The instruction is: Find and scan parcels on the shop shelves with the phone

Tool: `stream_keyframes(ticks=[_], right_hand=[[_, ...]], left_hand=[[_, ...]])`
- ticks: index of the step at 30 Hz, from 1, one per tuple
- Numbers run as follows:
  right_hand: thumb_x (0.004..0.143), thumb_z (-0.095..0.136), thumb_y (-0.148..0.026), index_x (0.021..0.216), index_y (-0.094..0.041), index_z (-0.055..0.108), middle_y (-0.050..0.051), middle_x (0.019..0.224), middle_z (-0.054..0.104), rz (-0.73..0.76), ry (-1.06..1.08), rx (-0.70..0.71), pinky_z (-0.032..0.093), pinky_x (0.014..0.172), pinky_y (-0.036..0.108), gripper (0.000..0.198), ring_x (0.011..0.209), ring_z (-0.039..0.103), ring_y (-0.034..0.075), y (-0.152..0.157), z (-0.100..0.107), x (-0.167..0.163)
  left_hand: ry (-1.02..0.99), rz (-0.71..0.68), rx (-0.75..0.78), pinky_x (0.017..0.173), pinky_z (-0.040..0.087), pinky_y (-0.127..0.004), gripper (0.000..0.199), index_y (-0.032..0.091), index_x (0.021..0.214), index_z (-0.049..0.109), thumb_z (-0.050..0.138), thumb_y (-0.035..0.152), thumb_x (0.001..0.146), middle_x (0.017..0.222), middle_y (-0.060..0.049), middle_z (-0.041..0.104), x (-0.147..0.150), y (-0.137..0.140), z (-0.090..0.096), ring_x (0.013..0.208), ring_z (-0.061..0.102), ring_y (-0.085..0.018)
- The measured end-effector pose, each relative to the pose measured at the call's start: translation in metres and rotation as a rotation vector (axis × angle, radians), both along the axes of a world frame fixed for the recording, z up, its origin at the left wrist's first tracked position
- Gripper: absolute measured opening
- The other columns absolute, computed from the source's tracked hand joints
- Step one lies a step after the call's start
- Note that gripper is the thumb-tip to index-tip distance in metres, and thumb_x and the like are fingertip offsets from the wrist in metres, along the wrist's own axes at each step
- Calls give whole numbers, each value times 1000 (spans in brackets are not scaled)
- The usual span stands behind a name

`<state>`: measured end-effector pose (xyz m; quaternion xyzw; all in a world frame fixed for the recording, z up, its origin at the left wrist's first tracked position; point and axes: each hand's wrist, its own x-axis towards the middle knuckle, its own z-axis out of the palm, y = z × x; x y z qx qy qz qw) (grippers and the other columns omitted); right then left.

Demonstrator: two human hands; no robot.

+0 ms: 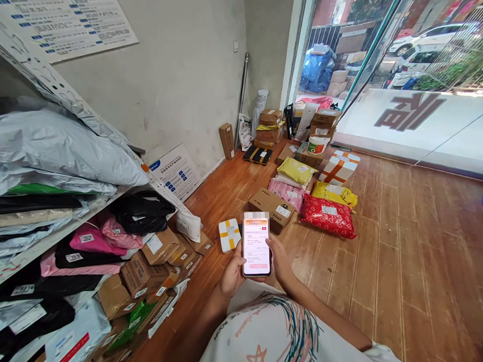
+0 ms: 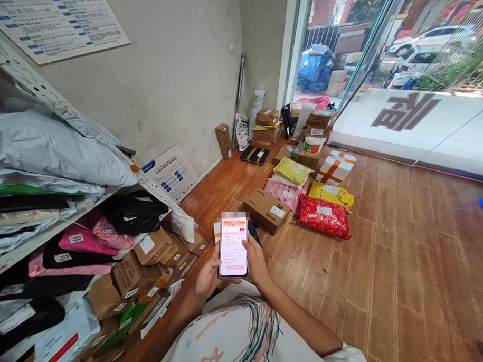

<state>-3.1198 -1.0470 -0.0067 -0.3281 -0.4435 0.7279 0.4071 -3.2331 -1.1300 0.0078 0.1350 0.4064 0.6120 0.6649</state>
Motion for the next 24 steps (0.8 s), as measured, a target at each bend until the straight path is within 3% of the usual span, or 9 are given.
stream_keyframes(ticks=[7,13,20,24], right_hand=[[72,77,-37,100,-19,63,5,96,73,-47,-52,19,53,72,35,36,82,66,24,7,9,-8],[85,56,-52,107,-21,62,5,97,73,-18,9,23,53,70,34,38,84,66,25,5,4,-8],[88,49,-59,108,-23,63,5,111,69,3,29,46,50,90,39,44,105,61,26,-4,-7,-14],[89,48,-57,111,-26,62,5,116,68,67,19,32,45,99,45,41,110,59,28,-7,-13,-25]], left_hand=[[-16,-13,-6,83,52,-39,85,28,150,21,56,29,72,134,-8,54,1,3,1,110,58,-29],[-17,36,14,83,52,-40,78,28,147,28,55,32,74,131,-7,56,-1,5,5,110,58,-30],[-46,54,0,71,55,-39,71,30,144,30,54,41,78,125,-8,60,-11,5,0,97,63,-29],[78,98,12,72,53,-39,68,27,145,30,49,52,85,118,-11,62,-17,3,-2,94,64,-28]])
